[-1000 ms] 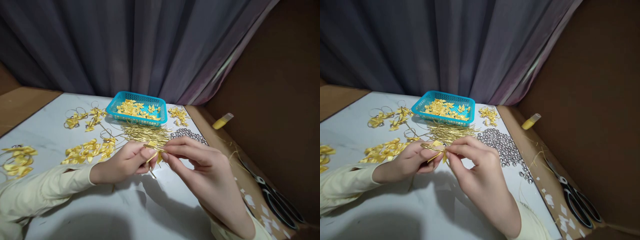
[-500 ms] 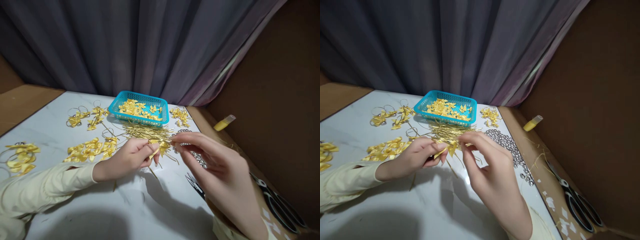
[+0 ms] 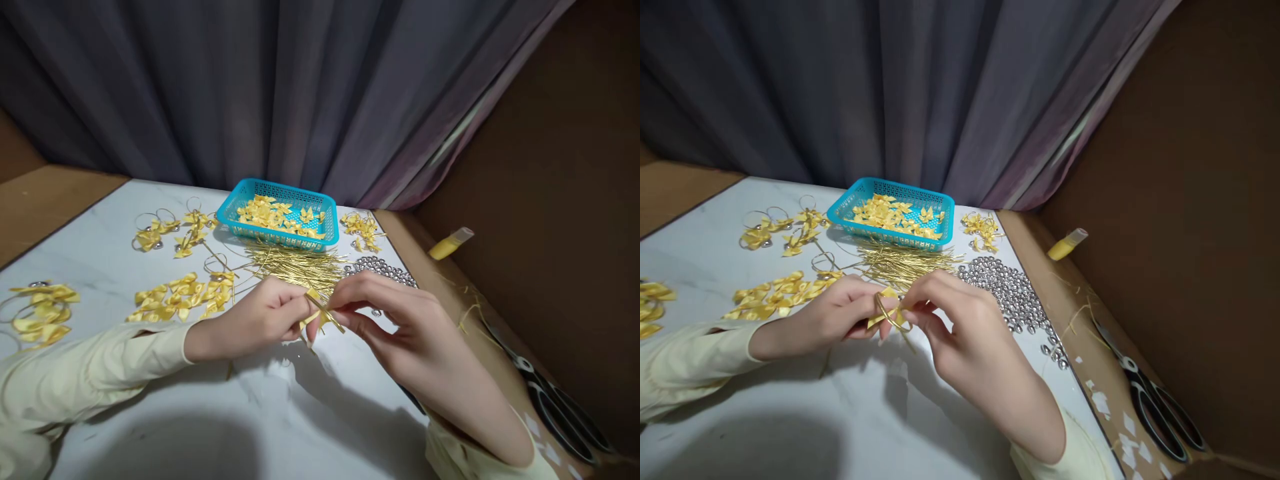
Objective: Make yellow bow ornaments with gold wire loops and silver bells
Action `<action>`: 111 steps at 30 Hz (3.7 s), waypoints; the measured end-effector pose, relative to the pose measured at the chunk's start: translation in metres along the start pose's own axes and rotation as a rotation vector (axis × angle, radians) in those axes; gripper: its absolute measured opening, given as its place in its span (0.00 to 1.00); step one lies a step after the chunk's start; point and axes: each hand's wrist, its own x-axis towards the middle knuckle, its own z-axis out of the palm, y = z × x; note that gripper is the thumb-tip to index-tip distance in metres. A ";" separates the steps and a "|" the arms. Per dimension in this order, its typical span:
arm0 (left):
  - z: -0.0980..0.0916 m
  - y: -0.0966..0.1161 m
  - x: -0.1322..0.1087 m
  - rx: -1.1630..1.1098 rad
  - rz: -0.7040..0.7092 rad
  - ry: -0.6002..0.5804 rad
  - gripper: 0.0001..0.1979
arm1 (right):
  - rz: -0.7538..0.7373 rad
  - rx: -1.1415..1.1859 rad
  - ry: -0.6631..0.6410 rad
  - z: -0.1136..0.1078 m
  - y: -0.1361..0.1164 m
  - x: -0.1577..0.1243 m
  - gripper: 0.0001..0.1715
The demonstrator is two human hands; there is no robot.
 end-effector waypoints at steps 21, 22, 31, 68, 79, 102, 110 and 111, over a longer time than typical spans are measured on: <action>0.005 -0.008 -0.002 0.093 -0.037 0.029 0.14 | -0.070 -0.172 0.118 0.023 0.007 -0.008 0.13; 0.005 -0.008 -0.002 0.093 -0.036 0.029 0.14 | -0.078 -0.185 0.127 0.024 0.008 -0.008 0.13; 0.002 -0.004 -0.001 0.185 -0.005 0.040 0.14 | -0.082 -0.145 0.062 0.020 0.011 -0.005 0.14; 0.020 -0.101 0.007 0.951 0.715 -0.198 0.13 | 1.141 -0.658 0.196 -0.120 0.158 -0.239 0.18; 0.020 -0.100 0.007 0.951 0.719 -0.207 0.13 | 1.330 -0.605 0.012 -0.050 0.123 -0.250 0.25; 0.023 -0.102 0.007 0.992 0.713 -0.194 0.13 | 0.567 -1.239 -0.099 -0.129 0.208 -0.101 0.17; 0.024 -0.098 0.006 0.954 0.679 -0.251 0.14 | 0.335 -1.357 -0.433 -0.141 0.229 -0.069 0.17; 0.024 -0.098 0.007 0.953 0.678 -0.255 0.13 | 0.332 -1.368 -0.450 -0.142 0.230 -0.068 0.17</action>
